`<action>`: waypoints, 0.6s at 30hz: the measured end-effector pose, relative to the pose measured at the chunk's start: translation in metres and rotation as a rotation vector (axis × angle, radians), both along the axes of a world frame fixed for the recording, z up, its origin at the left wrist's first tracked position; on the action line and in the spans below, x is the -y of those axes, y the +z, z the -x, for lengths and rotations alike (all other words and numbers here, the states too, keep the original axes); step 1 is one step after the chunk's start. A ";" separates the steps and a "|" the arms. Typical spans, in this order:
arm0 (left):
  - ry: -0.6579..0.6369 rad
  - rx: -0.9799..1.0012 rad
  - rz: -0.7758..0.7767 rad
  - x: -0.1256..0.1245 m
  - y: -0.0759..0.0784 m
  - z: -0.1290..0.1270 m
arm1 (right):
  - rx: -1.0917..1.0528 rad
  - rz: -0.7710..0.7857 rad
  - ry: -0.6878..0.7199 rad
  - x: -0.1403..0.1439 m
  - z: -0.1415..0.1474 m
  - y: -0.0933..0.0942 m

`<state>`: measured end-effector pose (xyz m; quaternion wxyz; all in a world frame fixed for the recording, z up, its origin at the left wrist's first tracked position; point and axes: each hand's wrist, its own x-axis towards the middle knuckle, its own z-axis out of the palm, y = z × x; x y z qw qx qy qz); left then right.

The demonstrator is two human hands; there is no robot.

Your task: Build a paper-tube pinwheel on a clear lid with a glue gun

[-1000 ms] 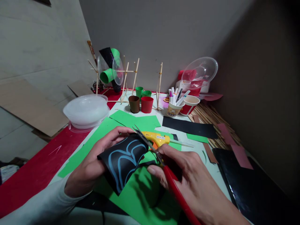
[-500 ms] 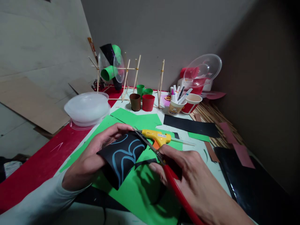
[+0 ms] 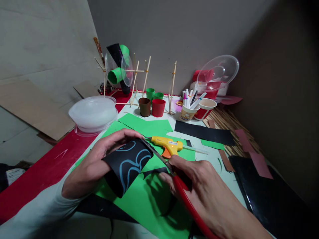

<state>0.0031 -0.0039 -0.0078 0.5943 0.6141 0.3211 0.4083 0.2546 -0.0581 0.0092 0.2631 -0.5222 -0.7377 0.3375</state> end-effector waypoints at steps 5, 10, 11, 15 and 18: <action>0.046 -0.037 -0.004 0.001 0.002 -0.001 | -0.019 0.043 0.004 0.001 0.001 0.000; -0.010 -0.060 -0.053 -0.001 0.006 0.000 | -0.001 0.045 0.013 -0.001 0.000 -0.001; 0.005 -0.070 -0.052 -0.001 0.006 0.000 | 0.018 0.033 0.012 -0.002 -0.001 -0.002; 0.098 -0.102 -0.040 0.001 0.007 -0.002 | 0.077 -0.013 -0.001 -0.003 -0.001 -0.004; 0.085 -0.083 -0.030 0.001 0.008 -0.005 | 0.007 -0.030 -0.018 -0.004 -0.003 -0.003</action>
